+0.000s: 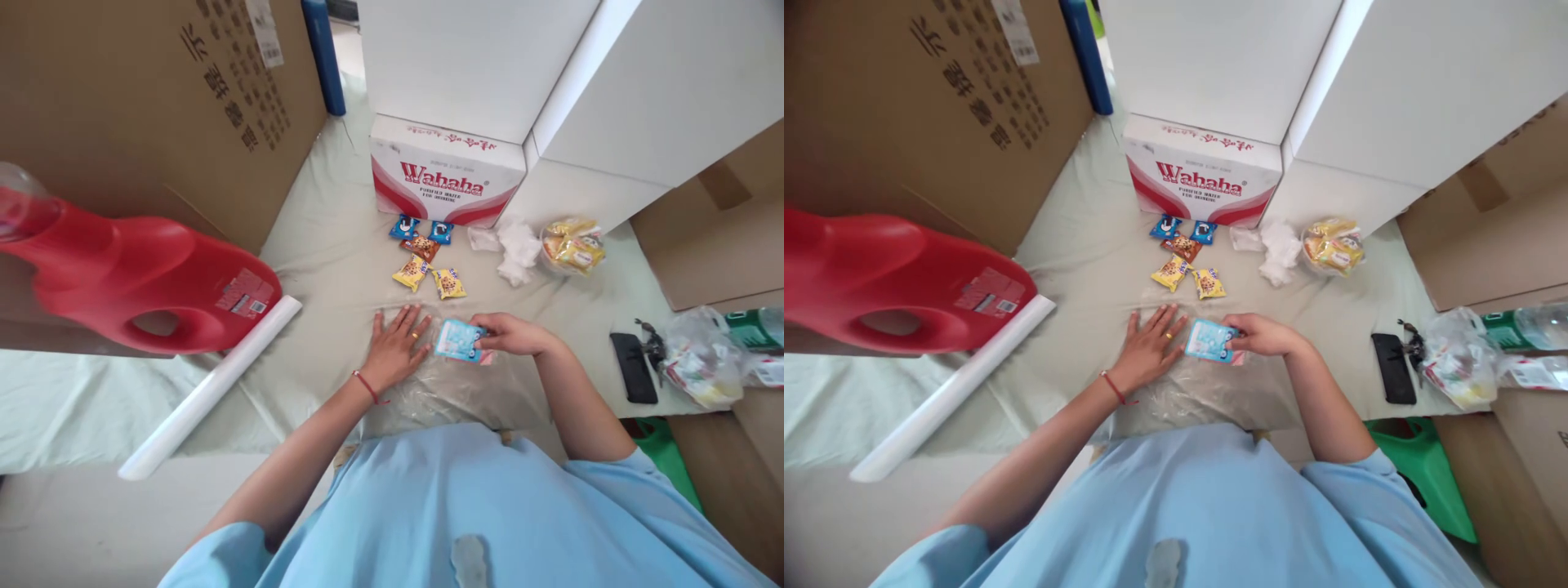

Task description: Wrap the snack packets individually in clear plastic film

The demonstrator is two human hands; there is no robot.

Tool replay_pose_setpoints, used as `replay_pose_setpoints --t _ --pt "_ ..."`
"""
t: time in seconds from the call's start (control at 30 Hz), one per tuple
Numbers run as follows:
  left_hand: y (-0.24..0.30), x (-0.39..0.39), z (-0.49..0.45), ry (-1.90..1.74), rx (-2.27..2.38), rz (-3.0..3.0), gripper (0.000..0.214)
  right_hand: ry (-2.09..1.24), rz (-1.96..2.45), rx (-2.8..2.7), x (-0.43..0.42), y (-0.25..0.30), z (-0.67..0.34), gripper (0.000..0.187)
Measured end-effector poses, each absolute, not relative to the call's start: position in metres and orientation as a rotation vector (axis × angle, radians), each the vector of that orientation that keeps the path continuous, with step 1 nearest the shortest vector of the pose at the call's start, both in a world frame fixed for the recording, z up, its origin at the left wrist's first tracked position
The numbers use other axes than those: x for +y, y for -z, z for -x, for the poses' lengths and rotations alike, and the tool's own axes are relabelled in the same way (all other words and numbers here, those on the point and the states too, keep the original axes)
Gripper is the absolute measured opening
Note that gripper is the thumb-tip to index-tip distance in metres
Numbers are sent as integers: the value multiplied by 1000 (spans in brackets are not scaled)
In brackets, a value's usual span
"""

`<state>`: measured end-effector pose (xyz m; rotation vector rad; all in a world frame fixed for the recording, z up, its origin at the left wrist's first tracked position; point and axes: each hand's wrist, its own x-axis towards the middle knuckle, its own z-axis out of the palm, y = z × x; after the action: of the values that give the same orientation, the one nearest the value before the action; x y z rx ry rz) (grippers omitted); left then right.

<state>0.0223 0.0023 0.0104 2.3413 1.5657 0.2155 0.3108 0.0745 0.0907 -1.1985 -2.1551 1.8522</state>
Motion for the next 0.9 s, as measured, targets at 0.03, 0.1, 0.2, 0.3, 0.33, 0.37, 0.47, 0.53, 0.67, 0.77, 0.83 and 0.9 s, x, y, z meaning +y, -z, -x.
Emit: replay_pose_setpoints --t 0.03,0.1,0.2,0.3,0.33,0.37,0.47,0.53,0.67,0.77,0.83,0.9 --pt "-11 2 -20 -218 1584 -2345 60 -1738 1230 -2306 72 -87 -304 23" --pt "-12 -4 -16 -224 1658 -2331 59 -1293 1359 -2544 67 -78 -293 21" --pt "-13 -17 -10 -222 1794 -2275 58 -714 1344 -2650 56 -68 -283 45" --pt "-13 -28 -7 -210 1875 -2231 57 -657 1186 -2713 43 -60 -272 71" --pt "-12 -30 -6 -207 1889 -2227 58 -657 1163 -2735 39 -57 -267 75" --pt "-11 -31 -5 -204 1898 -2227 58 -653 1153 -2752 36 -53 -262 77" --pt "-8 -32 -5 -181 1905 -2234 61 -629 1144 -2775 32 -44 -252 77" --pt "-8 -31 -5 -160 1895 -2243 63 -634 1160 -2744 32 -41 -254 81" --pt "-9 -31 -4 -138 1886 -2256 65 -650 1222 -2587 36 -40 -274 91" --pt "-10 -31 -4 -140 1887 -2260 64 -600 1228 -2491 38 -42 -285 85" --pt "-11 -31 -4 -146 1892 -2266 63 -586 1201 -2523 37 -42 -286 83" --pt "-11 -32 -4 -155 1895 -2276 63 -584 1178 -2621 34 -40 -282 81"
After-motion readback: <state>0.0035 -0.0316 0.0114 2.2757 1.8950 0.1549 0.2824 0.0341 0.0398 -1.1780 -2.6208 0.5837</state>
